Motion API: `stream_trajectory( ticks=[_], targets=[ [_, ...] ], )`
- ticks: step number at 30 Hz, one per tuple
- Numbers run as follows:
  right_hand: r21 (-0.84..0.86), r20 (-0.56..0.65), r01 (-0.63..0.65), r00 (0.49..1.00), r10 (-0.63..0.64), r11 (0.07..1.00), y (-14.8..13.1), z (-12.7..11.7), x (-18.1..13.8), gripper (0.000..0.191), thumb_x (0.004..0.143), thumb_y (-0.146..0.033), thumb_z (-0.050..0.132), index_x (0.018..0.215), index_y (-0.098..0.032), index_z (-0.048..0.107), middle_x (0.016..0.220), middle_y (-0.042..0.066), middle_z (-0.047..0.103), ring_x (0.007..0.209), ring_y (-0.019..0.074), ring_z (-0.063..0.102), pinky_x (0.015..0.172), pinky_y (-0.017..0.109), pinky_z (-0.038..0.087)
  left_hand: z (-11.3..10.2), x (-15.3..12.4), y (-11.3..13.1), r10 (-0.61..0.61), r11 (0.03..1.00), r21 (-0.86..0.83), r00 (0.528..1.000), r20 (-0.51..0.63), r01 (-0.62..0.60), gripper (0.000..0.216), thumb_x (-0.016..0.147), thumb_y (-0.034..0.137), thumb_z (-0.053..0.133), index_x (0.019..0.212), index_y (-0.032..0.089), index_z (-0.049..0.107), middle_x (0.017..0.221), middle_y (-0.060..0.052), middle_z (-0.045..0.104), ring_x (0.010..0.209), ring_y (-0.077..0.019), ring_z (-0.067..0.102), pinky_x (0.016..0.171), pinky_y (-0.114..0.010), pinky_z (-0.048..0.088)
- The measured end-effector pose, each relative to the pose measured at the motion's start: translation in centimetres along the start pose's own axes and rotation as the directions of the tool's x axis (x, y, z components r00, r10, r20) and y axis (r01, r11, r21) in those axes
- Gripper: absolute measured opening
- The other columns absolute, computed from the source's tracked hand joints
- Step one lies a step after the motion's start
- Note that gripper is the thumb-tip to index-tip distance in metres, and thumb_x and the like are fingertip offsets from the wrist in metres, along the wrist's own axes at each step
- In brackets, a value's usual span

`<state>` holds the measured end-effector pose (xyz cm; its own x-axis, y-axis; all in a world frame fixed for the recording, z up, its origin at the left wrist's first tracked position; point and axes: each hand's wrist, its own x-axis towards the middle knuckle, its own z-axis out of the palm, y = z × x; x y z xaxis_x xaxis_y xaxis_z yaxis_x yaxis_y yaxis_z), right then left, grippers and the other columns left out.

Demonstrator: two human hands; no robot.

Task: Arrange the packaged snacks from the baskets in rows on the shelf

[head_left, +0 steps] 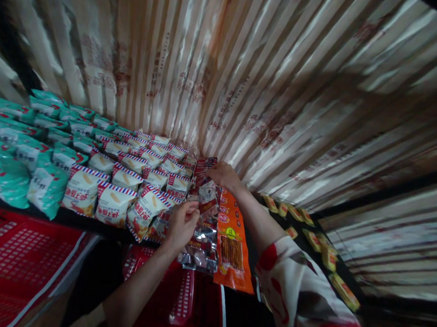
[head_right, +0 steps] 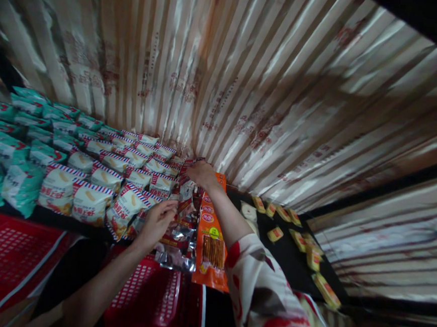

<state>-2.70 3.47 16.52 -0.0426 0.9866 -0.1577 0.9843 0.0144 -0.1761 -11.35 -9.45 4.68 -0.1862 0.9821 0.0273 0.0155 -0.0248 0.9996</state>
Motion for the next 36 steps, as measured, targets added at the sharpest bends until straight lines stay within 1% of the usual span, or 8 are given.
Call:
stream_trajectory(
  ticks=[2, 4, 9, 14, 17, 21, 29, 36],
  targets=[
    [-0.024, -0.006, 0.002, 1.000, -0.002, 1.000, 0.3, 0.1, -0.2, 0.029, 0.074, -0.026, 0.051, 0.083, -0.009, 0.073, 0.073, 0.010, 0.068, 0.069, 0.0178, 0.063, 0.054, 0.022, 0.040, -0.3, 1.4, 0.4, 0.163, 0.955, 0.256, 0.986, -0.028, -0.150, 0.025, 0.078, 0.011, 0.049, 0.096, 0.016, 0.065, 0.098, -0.008, 0.068, 0.093, -0.0205, 0.061, 0.088, -0.038, 0.049],
    [-0.032, -0.004, -0.007, 1.000, 0.006, 0.999, 0.7, 0.4, -0.2, 0.029, 0.075, -0.027, 0.050, 0.080, -0.010, 0.073, 0.073, 0.011, 0.068, 0.068, 0.0178, 0.063, 0.052, 0.022, 0.038, -0.6, 3.2, 0.9, 0.289, 0.847, 0.468, 0.957, -0.007, -0.252, 0.028, 0.077, 0.007, 0.045, 0.094, 0.015, 0.066, 0.099, -0.009, 0.067, 0.098, -0.0233, 0.058, 0.093, -0.041, 0.044],
    [0.003, 0.019, -0.006, 1.000, 0.006, 1.000, 1.2, 0.9, 0.0, 0.028, 0.074, -0.027, 0.051, 0.078, -0.012, 0.073, 0.072, 0.010, 0.068, 0.068, 0.0177, 0.063, 0.051, 0.021, 0.037, -0.6, 7.5, 1.5, 0.351, 0.631, 0.686, 0.922, 0.164, -0.362, 0.035, 0.074, 0.001, 0.040, 0.091, 0.013, 0.067, 0.094, -0.013, 0.067, 0.097, -0.0251, 0.055, 0.094, -0.040, 0.040],
    [-0.030, 0.016, -0.006, 1.000, 0.007, 1.000, 1.0, 0.8, 0.1, 0.028, 0.075, -0.025, 0.049, 0.080, -0.012, 0.073, 0.075, 0.010, 0.070, 0.071, 0.0176, 0.065, 0.052, 0.020, 0.037, 0.1, 10.2, 1.1, 0.216, 0.568, 0.762, 0.949, 0.229, -0.313, 0.035, 0.076, 0.000, 0.039, 0.089, 0.015, 0.068, 0.092, -0.013, 0.068, 0.102, -0.0237, 0.053, 0.096, -0.039, 0.036],
    [-0.042, 0.027, -0.016, 0.999, 0.017, 0.999, 1.1, 0.8, 0.1, 0.030, 0.075, -0.026, 0.049, 0.085, -0.011, 0.073, 0.080, 0.012, 0.071, 0.075, 0.0198, 0.066, 0.054, 0.021, 0.039, 0.4, 10.9, 0.9, 0.162, 0.564, 0.778, 0.961, 0.226, -0.278, 0.031, 0.079, 0.004, 0.041, 0.085, 0.014, 0.069, 0.086, -0.014, 0.068, 0.104, -0.0268, 0.052, 0.091, -0.040, 0.038],
    [-0.046, 0.051, -0.021, 0.998, 0.023, 0.999, 1.2, 0.8, -0.1, 0.031, 0.076, -0.026, 0.048, 0.087, -0.011, 0.073, 0.078, 0.012, 0.071, 0.074, 0.0204, 0.067, 0.058, 0.022, 0.043, 0.3, 11.4, 1.0, 0.125, 0.541, 0.801, 0.967, 0.224, -0.256, 0.029, 0.078, 0.006, 0.042, 0.083, 0.013, 0.070, 0.094, -0.016, 0.067, 0.105, -0.0290, 0.052, 0.089, -0.041, 0.038],
    [-0.044, 0.052, -0.009, 0.999, 0.011, 0.999, 0.8, 0.9, -0.2, 0.031, 0.074, -0.021, 0.048, 0.090, -0.009, 0.072, 0.084, 0.013, 0.071, 0.081, 0.0224, 0.067, 0.062, 0.023, 0.045, -0.2, 11.8, 0.7, 0.141, 0.502, 0.827, 0.968, 0.209, -0.252, 0.032, 0.079, 0.007, 0.042, 0.091, 0.016, 0.069, 0.097, -0.011, 0.068, 0.101, -0.0237, 0.056, 0.089, -0.035, 0.039],
    [-0.034, 0.047, 0.030, 0.999, -0.028, 0.999, 1.4, 1.8, 0.4, 0.030, 0.076, -0.024, 0.047, 0.086, -0.012, 0.073, 0.082, 0.011, 0.071, 0.078, 0.0216, 0.066, 0.063, 0.025, 0.045, -0.1, 11.9, 0.4, 0.182, 0.479, 0.839, 0.964, 0.195, -0.260, 0.028, 0.080, 0.008, 0.043, 0.088, 0.016, 0.068, 0.094, -0.010, 0.068, 0.096, -0.0225, 0.056, 0.087, -0.034, 0.040]
  ],
)
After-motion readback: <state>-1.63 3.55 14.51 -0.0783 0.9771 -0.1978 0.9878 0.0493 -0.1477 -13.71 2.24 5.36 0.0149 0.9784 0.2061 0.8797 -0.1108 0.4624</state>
